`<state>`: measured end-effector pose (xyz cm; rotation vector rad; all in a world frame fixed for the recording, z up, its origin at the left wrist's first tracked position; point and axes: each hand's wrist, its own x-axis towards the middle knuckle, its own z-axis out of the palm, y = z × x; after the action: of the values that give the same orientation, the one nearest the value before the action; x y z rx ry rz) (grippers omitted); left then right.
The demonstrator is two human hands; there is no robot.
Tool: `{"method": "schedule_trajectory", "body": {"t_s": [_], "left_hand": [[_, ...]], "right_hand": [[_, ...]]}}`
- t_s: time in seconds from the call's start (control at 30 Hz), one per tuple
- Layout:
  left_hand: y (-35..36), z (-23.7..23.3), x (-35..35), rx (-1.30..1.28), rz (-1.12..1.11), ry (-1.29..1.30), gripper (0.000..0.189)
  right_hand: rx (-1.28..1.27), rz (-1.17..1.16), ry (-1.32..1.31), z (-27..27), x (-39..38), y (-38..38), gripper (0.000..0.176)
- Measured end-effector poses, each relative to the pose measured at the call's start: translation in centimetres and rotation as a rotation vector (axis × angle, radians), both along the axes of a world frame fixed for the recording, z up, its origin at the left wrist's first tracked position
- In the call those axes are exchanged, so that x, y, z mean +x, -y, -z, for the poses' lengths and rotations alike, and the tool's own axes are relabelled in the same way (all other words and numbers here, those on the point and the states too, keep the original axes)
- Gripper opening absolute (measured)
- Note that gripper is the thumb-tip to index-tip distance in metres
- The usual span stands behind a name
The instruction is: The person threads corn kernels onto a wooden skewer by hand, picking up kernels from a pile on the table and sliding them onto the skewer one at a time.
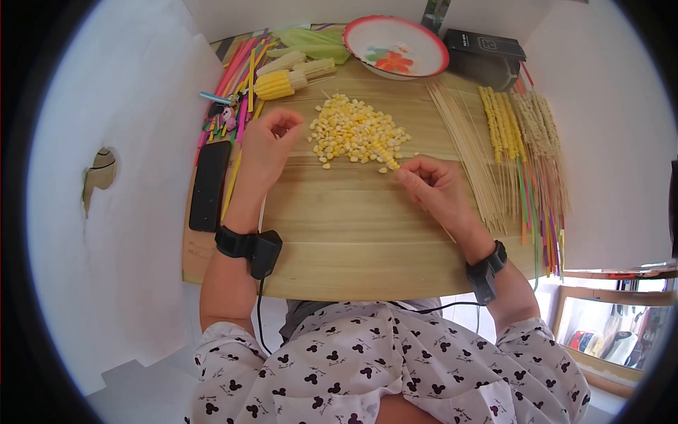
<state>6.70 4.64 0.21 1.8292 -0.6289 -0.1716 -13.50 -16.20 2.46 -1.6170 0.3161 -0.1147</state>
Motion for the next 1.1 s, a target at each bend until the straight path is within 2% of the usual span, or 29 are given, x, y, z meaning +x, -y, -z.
{"method": "schedule_trajectory", "body": {"t_s": [0.03,0.23,0.57,0.63,0.67,0.73,0.77,0.83,0.87,0.93,1.1], "left_hand": [[-0.1,0.1,0.2,0.159,0.028,0.065,0.014],[0.0,0.8,-0.4,0.340,0.067,0.313,0.018],[0.9,-1.6,-2.1,0.409,0.091,0.266,0.014],[0.8,-0.7,-1.6,0.214,0.104,0.075,0.013],[0.8,-0.6,-1.3,0.213,0.102,0.081,0.013],[0.8,-0.6,-0.8,-0.156,0.136,-0.267,0.015],[0.8,-0.6,-0.7,-0.157,0.135,-0.260,0.015],[0.9,-0.5,-0.4,-0.406,0.098,-0.539,0.018],[0.8,-0.4,-0.3,-0.408,0.099,-0.535,0.018],[0.4,-0.1,0.1,-0.605,0.139,-0.741,0.019],[0.2,1.0,0.6,-0.730,0.183,-0.855,0.023]], "right_hand": [[-0.008,0.000,-0.012,0.0,0.0,0.0,0.013],[-0.008,-0.016,-0.004,0.2,0.1,0.0,0.013],[-0.019,-0.037,-0.015,0.0,0.0,-0.1,0.012],[-0.037,-0.045,-0.035,-0.2,0.0,-0.2,0.012],[-0.039,-0.045,-0.028,-0.3,-0.1,-0.2,0.012],[-0.026,-0.058,-0.020,-0.6,-0.1,-0.3,0.012],[-0.029,-0.059,-0.014,-0.5,-0.2,-0.3,0.012],[-0.039,-0.083,0.011,-0.2,-0.3,-0.2,0.013],[-0.041,-0.084,0.014,-0.2,-0.3,-0.2,0.013],[-0.026,-0.110,0.016,-0.3,-0.4,-0.2,0.012],[0.000,-0.125,0.010,-0.2,-0.5,-0.3,0.012]]}}
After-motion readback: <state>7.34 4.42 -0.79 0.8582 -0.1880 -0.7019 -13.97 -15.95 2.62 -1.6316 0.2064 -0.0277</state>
